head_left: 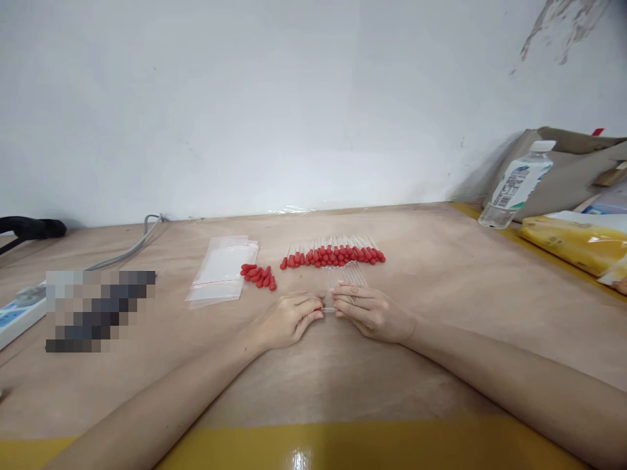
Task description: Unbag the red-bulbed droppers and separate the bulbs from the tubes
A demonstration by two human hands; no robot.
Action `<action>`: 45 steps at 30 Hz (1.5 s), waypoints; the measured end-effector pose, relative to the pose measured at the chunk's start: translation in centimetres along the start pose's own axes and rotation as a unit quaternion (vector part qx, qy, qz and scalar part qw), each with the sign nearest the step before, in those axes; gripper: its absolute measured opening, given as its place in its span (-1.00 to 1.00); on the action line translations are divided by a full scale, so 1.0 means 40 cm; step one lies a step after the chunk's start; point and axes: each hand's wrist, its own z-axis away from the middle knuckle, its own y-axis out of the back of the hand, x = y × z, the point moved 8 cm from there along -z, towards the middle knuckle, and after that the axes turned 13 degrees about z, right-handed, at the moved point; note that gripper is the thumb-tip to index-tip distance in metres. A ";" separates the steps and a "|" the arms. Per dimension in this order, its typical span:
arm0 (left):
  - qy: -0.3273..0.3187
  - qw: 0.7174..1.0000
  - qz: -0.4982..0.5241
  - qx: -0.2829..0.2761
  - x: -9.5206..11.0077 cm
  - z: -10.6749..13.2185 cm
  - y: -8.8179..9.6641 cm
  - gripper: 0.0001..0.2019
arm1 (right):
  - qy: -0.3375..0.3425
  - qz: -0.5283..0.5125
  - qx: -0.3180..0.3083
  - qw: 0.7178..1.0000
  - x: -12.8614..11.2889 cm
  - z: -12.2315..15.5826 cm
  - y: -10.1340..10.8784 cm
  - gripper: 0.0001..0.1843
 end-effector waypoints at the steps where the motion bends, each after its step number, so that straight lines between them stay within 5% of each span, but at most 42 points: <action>1: -0.003 1.000 -0.004 0.001 0.002 0.000 0.001 -0.85 | 0.000 0.001 0.003 1.000 0.000 0.000 0.003 -0.78; 14: -0.023 0.999 -0.028 0.027 0.000 0.015 0.018 -0.84 | 0.041 0.038 -0.016 0.998 0.011 0.023 0.043 -0.76; 17: 0.019 0.994 -0.072 0.077 -0.037 0.035 0.067 -0.85 | -0.070 0.089 -0.022 0.993 0.101 0.055 0.054 -0.79; 21: 0.112 0.972 -0.116 0.171 -0.102 0.057 0.164 -0.80 | -0.249 0.177 -0.063 0.950 0.220 0.116 0.045 -0.78; 25: 0.223 0.936 -0.141 0.233 -0.184 0.103 0.263 -0.75 | -0.313 0.182 -0.114 0.925 0.250 0.146 0.014 -0.71; 29: 0.320 0.908 -0.126 0.238 -0.250 0.155 0.325 -0.71 | -0.343 0.171 -0.142 0.913 0.248 0.149 0.002 -0.76; 35: 0.357 0.900 -0.031 0.246 -0.290 0.180 0.325 -0.71 | -0.389 0.158 -0.175 0.890 0.253 0.151 0.001 -0.87; 45: 0.360 0.901 -0.091 0.226 -0.290 0.168 0.302 -0.77 | -0.369 0.130 -0.186 0.901 0.236 0.134 -0.013 -0.83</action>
